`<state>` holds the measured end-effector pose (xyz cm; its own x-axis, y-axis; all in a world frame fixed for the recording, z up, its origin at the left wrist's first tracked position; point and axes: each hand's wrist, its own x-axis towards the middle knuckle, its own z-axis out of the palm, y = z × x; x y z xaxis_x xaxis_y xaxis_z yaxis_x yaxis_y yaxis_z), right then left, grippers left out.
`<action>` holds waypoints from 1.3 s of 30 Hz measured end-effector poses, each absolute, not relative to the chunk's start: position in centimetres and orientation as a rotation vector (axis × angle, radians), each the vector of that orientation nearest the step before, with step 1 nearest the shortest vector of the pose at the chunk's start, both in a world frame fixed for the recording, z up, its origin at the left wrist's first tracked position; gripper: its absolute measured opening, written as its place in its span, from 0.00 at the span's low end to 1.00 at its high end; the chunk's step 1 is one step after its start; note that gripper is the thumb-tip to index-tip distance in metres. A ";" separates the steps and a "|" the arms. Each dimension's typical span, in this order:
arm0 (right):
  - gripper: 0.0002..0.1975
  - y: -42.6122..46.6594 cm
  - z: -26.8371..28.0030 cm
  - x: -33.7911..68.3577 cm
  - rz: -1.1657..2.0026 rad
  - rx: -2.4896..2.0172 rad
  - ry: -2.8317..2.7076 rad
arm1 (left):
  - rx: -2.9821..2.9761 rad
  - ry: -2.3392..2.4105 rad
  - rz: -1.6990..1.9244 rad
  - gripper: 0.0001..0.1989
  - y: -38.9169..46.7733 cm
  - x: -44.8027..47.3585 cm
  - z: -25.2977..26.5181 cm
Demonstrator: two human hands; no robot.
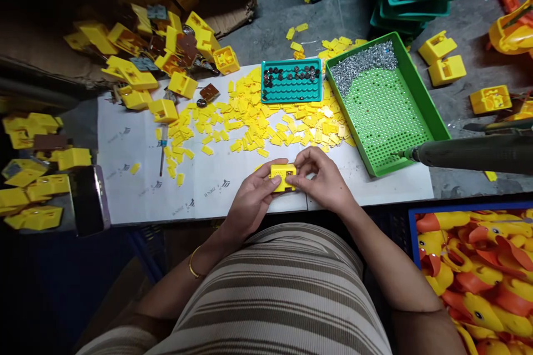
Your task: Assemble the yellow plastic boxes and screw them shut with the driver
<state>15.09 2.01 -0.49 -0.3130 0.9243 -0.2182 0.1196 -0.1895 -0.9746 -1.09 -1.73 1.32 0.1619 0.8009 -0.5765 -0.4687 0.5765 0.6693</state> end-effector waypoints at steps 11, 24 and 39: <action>0.16 1.5 -0.9 14.7 1.606 -1.117 -1.365 | 0.075 0.999 1.047 0.11 -0.6 -0.9 1.6; 0.15 1.4 0.3 16.1 1.195 -0.967 -1.955 | 0.234 1.138 0.872 0.19 -1.9 -2.5 1.7; 0.08 6.7 0.6 16.9 0.661 -1.372 -2.275 | 0.243 1.151 0.901 0.26 -0.9 -2.4 1.4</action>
<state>16.95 6.68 0.64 -0.4374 0.8942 0.0949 0.7043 0.4063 -0.5822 -2.44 -0.89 1.39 0.1135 0.7215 -0.6831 -0.4896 0.6388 0.5935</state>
